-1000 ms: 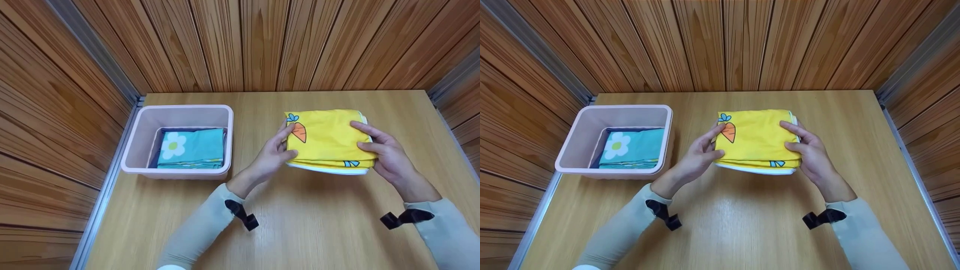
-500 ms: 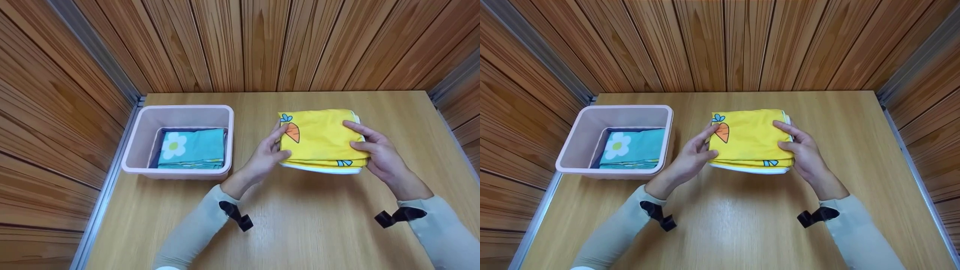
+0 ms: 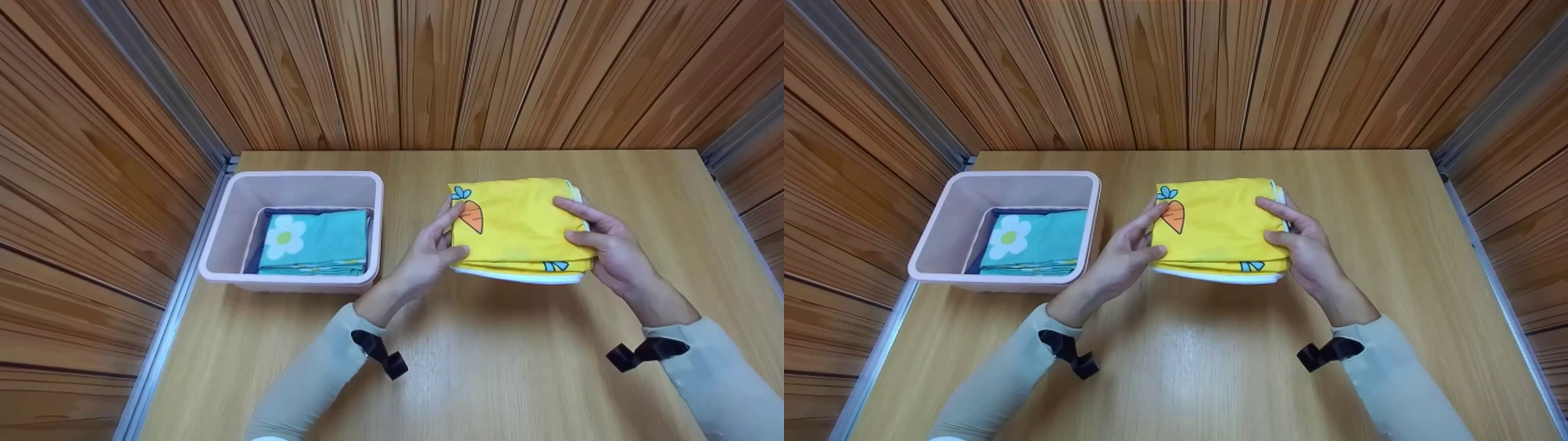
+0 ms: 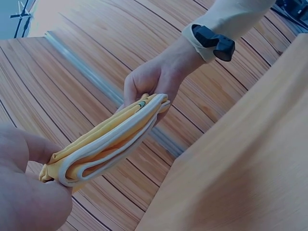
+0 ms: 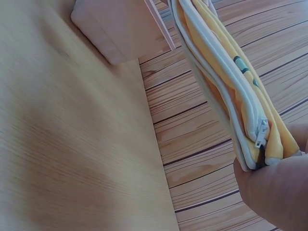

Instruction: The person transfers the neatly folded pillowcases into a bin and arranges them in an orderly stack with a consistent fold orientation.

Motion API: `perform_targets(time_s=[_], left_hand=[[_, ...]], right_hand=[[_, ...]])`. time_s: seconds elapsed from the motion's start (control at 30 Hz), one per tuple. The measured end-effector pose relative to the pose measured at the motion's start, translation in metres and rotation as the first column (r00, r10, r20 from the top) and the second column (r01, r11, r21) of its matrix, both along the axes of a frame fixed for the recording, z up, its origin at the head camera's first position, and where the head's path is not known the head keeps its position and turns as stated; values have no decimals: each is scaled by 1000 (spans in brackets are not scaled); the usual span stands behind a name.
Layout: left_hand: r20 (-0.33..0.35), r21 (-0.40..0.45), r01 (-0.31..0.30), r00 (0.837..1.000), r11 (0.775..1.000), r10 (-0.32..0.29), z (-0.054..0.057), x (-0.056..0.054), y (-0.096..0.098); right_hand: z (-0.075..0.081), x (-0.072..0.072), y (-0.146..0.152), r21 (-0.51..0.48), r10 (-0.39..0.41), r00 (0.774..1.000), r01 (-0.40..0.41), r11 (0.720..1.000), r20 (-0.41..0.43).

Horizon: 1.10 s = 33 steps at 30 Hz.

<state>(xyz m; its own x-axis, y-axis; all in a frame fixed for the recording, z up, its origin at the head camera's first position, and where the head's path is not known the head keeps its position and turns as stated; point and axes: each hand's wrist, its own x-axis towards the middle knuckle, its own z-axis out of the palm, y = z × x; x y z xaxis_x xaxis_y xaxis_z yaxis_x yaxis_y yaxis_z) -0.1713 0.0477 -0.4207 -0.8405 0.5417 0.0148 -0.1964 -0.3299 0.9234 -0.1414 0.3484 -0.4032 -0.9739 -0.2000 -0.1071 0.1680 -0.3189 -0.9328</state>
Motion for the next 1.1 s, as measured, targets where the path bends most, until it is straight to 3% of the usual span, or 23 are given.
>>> perform_targets(time_s=[0.3,1.1], left_hand=[[2,-37,-30,1000,999,30,2,-1,-9],[45,-19,-74,996,997,75,7,-3,-34]], right_hand=[[2,-4,-9,16,9,1000,-9,1000,-10],[8,-14,-37,20,14,1000,-14,1000,27]])
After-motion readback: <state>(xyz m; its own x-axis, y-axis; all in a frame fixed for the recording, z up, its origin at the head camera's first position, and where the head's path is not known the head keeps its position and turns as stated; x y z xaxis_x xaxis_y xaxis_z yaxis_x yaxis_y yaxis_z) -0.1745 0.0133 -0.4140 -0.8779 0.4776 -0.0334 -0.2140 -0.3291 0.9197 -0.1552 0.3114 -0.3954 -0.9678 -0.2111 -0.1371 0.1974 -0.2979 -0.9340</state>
